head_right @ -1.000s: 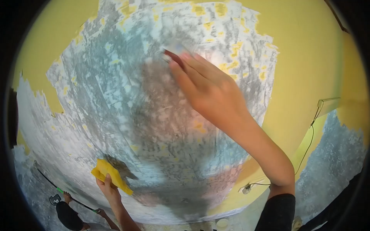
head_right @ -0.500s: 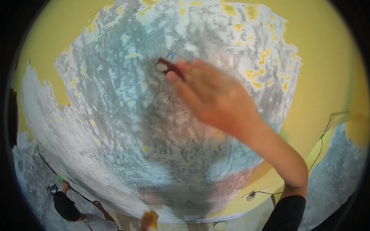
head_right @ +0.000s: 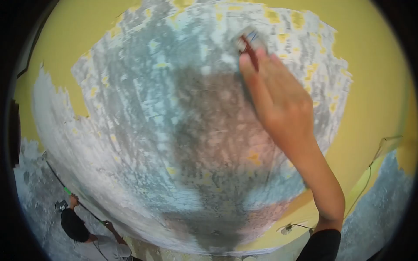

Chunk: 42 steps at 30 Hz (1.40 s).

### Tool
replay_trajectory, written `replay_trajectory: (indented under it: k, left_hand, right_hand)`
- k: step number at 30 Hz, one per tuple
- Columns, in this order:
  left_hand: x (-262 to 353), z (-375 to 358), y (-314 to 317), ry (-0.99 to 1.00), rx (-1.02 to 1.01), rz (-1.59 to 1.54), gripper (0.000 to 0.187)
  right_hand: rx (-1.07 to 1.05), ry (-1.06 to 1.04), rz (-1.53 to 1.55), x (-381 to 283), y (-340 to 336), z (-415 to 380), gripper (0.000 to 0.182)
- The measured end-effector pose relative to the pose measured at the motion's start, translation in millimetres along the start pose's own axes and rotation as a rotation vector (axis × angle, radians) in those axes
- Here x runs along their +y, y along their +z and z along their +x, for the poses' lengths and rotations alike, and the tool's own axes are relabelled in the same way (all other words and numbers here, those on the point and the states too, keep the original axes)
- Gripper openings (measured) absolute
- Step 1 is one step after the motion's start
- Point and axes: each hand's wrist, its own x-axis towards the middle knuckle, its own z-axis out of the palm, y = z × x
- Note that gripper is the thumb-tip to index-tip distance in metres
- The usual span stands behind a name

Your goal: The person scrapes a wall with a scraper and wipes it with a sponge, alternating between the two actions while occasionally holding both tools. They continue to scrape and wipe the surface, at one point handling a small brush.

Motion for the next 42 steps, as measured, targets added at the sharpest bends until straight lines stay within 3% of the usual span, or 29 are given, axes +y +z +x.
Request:
replay_trajectory:
  k: [3, 5, 7, 11, 15, 19, 21, 24, 27, 28, 30, 31, 32, 33, 34, 35, 36, 38, 40, 42]
  left_hand:
    - [28, 34, -1, 0.268, 0.060, -0.043, 0.047]
    - [94, 62, -15, 0.292, -0.061, -0.017, 0.050]
    - [189, 57, -58, 0.544, -0.256, 0.020, 0.050]
    - [365, 0, -146, 0.847, -0.594, 0.253, 0.050]
    - [464, -67, -209, 1.033, -0.740, 0.233, 0.044]
    - [510, -99, -239, 1.321, -0.427, -0.042, 0.036]
    - [529, -111, -247, 1.364, -0.162, -0.154, 0.032]
    - [550, -129, -251, 1.291, -0.013, -0.522, 0.027]
    - [561, -126, -250, 1.412, 0.242, -0.819, 0.027]
    - [560, -120, -250, 1.445, 0.287, -0.836, 0.039]
    - [574, -103, -247, 1.433, 0.415, -1.020, 0.040]
    - [579, -95, -243, 1.425, 0.468, -1.115, 0.041]
    - [580, -86, -242, 1.376, 0.506, -1.120, 0.043]
    - [582, -77, -237, 1.391, 0.500, -1.161, 0.043]
    - [581, -68, -231, 1.407, 0.497, -1.205, 0.042]
    - [580, -63, -227, 1.422, 0.496, -1.246, 0.042]
    - [579, -60, -226, 1.472, 0.490, -1.201, 0.043]
    - [576, -55, -229, 1.568, 0.471, -1.091, 0.044]
    - [572, -54, -234, 1.527, 0.403, -1.099, 0.043]
    - [569, -60, -226, 1.506, 0.398, -1.126, 0.042]
  right_hand:
    - [-0.142, 0.045, 0.315, 2, -14, -2, 0.033]
    - [-0.215, 0.333, 0.693, 11, -24, 0, 0.027]
    - [-0.137, 0.642, 1.123, 20, -20, -5, 0.025]
    - [0.089, 0.687, 1.392, 27, -8, -3, 0.023]
    - [0.054, 0.723, 1.413, 35, -13, -9, 0.024]
    - [0.072, 0.720, 1.425, 37, -17, -11, 0.025]
    - [0.087, 0.748, 1.430, 35, -18, -10, 0.025]
    - [0.071, 0.726, 1.416, 37, -18, -13, 0.026]
    - [0.079, 0.737, 1.488, 36, -21, -20, 0.028]
    - [-0.025, 0.870, 1.445, 29, -36, -26, 0.028]
    - [-0.266, 1.116, 1.420, 0, -77, -60, 0.030]
    - [-0.311, 1.057, 1.478, -20, -97, -94, 0.032]
    - [-0.528, 1.109, 1.596, -39, -123, -134, 0.034]
    - [-0.813, 1.184, 1.677, -58, -154, -180, 0.030]
    - [-0.992, 1.299, 1.949, -82, -186, -238, 0.028]
    - [-1.062, 1.541, 2.217, -115, -230, -344, 0.029]
    - [-1.227, 1.750, 2.221, -141, -272, -411, 0.028]
    - [-1.556, 1.998, 1.650, -182, -347, -485, 0.026]
    - [-1.891, 1.777, 0.941, -230, -417, -540, 0.024]
    - [-2.058, 1.575, 0.571, -263, -483, -578, 0.023]
